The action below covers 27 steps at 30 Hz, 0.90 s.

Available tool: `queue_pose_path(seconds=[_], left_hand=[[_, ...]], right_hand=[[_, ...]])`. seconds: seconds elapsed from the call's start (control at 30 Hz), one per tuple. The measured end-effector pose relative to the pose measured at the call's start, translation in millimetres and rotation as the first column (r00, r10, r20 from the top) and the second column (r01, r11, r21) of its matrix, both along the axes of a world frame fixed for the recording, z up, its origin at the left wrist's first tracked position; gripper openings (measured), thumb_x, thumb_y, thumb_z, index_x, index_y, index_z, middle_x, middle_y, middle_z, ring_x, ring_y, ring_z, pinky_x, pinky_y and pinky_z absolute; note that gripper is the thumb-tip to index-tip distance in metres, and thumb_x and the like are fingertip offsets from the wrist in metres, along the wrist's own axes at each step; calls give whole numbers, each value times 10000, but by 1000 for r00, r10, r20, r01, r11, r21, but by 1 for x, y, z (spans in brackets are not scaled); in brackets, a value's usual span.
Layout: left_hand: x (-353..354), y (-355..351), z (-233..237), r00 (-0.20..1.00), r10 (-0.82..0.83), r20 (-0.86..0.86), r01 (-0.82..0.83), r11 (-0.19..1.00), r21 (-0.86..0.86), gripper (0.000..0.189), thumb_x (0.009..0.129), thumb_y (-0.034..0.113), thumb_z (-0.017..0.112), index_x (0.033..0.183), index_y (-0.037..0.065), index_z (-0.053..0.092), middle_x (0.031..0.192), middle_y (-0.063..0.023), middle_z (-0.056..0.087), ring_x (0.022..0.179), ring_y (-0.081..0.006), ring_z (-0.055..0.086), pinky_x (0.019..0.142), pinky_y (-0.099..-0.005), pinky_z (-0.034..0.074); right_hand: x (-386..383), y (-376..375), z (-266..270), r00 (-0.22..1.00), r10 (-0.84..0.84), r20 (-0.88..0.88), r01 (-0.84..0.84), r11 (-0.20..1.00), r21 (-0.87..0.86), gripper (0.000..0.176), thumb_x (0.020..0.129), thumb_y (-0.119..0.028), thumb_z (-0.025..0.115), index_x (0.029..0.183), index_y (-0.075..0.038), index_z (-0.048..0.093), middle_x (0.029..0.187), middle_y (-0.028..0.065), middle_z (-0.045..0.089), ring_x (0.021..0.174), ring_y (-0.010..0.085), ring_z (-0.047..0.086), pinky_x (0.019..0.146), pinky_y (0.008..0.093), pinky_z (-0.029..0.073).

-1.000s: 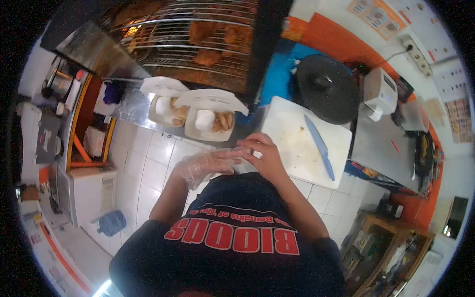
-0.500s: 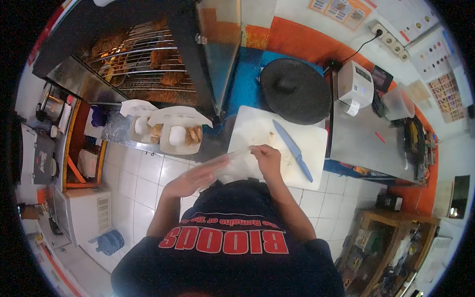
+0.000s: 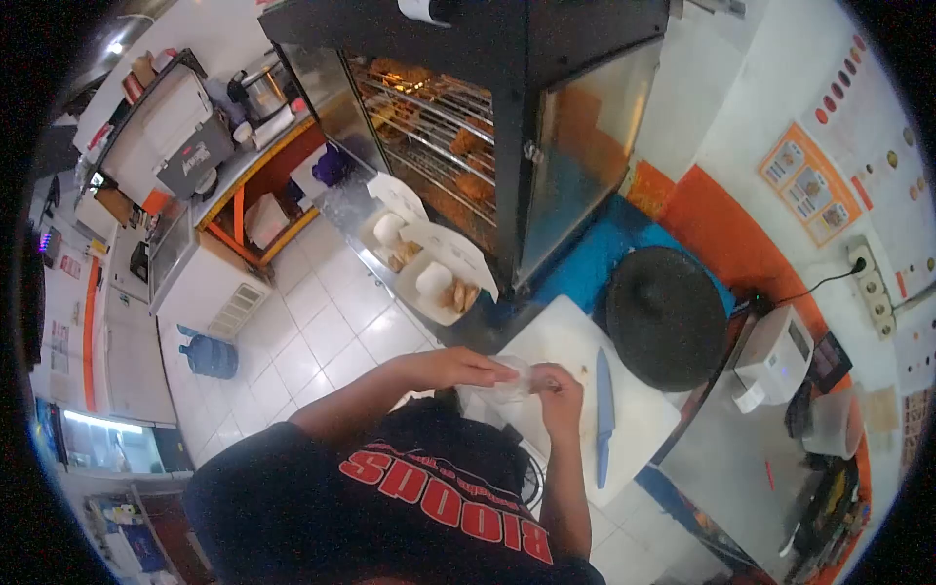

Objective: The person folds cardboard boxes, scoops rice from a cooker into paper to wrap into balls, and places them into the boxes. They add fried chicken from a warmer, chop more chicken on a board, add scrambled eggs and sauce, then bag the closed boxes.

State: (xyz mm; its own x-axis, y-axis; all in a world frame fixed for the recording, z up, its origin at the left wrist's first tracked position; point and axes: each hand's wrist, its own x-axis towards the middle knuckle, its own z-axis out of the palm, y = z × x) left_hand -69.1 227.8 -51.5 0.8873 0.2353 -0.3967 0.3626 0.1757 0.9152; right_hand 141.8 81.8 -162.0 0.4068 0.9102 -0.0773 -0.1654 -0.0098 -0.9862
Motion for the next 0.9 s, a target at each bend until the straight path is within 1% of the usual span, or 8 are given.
queue_pose_path(seconds=[0.13,0.2,0.27,0.3,0.33,0.5,0.6,0.9], left_hand=[[-58,71,18,957,223,188,-201,971,-128,471,1009,258,626,1385,-22,582,1371,-129,633,1222,-209,624,1022,-345,506],[-87,130,21,825,539,170,-528,842,-110,405,989,191,624,1350,7,610,1257,-109,688,1100,-210,670,943,-348,540],[-115,212,-11,690,617,378,-711,674,200,285,962,187,626,1223,73,656,1121,-63,700,1006,-184,679,875,-336,544],[-126,251,-14,494,729,473,-800,595,-81,225,963,163,610,1171,87,650,1101,-49,694,954,-168,671,843,-331,540],[-130,285,-8,299,830,471,-898,412,-157,216,968,164,594,1166,94,645,1079,-47,698,912,-169,669,823,-328,536],[-132,479,-21,121,777,617,-907,-166,387,759,1067,460,449,1593,-33,212,1673,-237,175,1562,-349,135,1263,-424,87],[-97,531,-47,8,726,687,-958,-192,215,794,1089,523,290,1605,-43,81,1691,-242,0,1576,-345,-38,1269,-429,-30],[-65,478,-38,-5,788,615,-999,-33,35,717,1119,436,235,1605,-23,-27,1693,-172,-143,1566,-311,-124,1269,-430,-72]], right_hand=[[39,42,-18,937,-314,155,310,950,49,180,854,41,650,1026,41,703,1069,122,698,875,196,684,807,322,556],[47,74,-8,596,-728,340,702,678,220,338,843,1,674,1181,16,677,1238,181,635,1058,266,652,906,367,527],[64,110,-17,543,-635,550,592,754,285,458,836,-26,693,1288,-6,624,1333,204,580,1175,307,594,988,385,481],[70,128,-24,455,-494,741,459,843,280,584,829,-53,711,1396,-28,571,1428,227,525,1293,348,537,1069,403,434],[70,140,-28,741,-333,584,359,930,74,768,817,-103,743,1520,-36,440,1510,250,463,1412,384,435,1170,409,323],[46,178,36,483,-710,513,738,645,198,607,862,-52,685,1443,14,520,1355,164,617,1248,258,585,1073,325,415],[-26,179,170,414,-910,-1,780,354,515,222,918,28,598,1137,9,632,1148,99,647,1066,168,597,967,293,456],[-118,233,337,479,-860,175,423,400,813,191,923,22,632,1112,-12,623,1224,121,673,974,126,574,875,254,453]])
